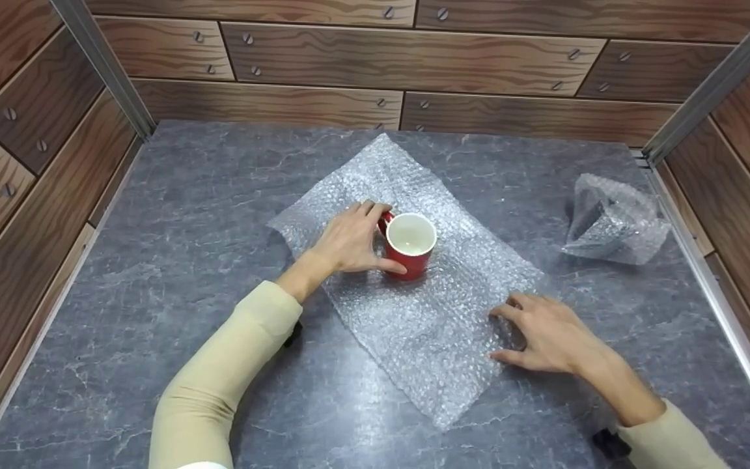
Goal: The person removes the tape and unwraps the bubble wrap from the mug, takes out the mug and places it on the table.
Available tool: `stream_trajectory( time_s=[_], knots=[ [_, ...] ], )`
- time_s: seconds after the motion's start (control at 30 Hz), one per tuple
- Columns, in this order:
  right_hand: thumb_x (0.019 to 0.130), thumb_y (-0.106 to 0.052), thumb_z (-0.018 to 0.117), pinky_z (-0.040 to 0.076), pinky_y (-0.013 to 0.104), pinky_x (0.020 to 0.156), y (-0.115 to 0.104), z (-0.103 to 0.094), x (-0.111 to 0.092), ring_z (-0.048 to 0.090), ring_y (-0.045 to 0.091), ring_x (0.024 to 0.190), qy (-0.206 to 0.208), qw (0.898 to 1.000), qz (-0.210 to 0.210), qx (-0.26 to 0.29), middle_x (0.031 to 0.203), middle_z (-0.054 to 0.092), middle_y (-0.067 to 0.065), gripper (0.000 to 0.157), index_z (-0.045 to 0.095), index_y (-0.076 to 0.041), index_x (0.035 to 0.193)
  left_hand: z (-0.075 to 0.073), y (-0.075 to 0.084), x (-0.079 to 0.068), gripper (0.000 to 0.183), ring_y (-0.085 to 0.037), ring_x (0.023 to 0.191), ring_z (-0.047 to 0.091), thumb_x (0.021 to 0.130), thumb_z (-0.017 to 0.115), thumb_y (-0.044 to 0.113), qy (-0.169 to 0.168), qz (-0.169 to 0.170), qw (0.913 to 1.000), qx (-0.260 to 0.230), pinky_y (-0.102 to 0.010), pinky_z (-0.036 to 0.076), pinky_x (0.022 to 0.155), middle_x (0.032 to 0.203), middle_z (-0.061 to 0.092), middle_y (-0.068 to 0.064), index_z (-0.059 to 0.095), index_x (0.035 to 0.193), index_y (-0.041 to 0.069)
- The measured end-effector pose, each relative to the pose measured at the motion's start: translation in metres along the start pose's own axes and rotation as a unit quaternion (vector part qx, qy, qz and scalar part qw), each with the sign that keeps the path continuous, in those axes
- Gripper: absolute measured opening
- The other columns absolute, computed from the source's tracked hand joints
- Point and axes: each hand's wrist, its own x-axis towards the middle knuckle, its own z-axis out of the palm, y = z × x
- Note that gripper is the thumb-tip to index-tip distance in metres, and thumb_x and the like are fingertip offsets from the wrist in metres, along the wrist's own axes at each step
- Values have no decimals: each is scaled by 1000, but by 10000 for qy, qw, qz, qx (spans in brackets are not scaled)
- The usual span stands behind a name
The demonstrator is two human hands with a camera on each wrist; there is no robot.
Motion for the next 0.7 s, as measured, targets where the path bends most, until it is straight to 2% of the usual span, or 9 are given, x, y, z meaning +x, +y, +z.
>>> stream_trajectory(
  time_s=[0.2,0.33,0.6,0.7],
  knots=[
    [83,-61,80,55,62,104,-9,0,0,70,28,101,-6,9999,-166,35,112,68,7,63,70,-20,131,-2,-3,-2,118,-32,132,59,66,78,86,2,-134,9999,68,-50,59,103,143,59,-12,44,154,15],
    [85,-61,79,59,53,96,-15,1,0,69,24,96,55,9994,-332,1,105,67,3,60,71,-20,128,-3,-5,-4,117,-37,138,57,67,77,87,-49,-251,9997,43,-56,58,106,147,57,-15,44,153,16],
    [87,-59,77,62,48,86,-27,0,1,68,22,91,21,9981,-612,-8,106,69,5,57,72,-19,127,-6,-9,-5,118,-37,142,54,69,73,89,-139,-348,9992,101,-57,54,112,153,54,-17,44,155,13],
    [88,-58,77,61,43,81,-31,0,1,65,17,86,21,9976,-697,-24,102,67,1,55,73,-19,127,-6,-9,-7,117,-38,144,52,71,73,87,-178,-378,9991,84,-59,51,115,156,52,-18,44,155,12]
  ],
)
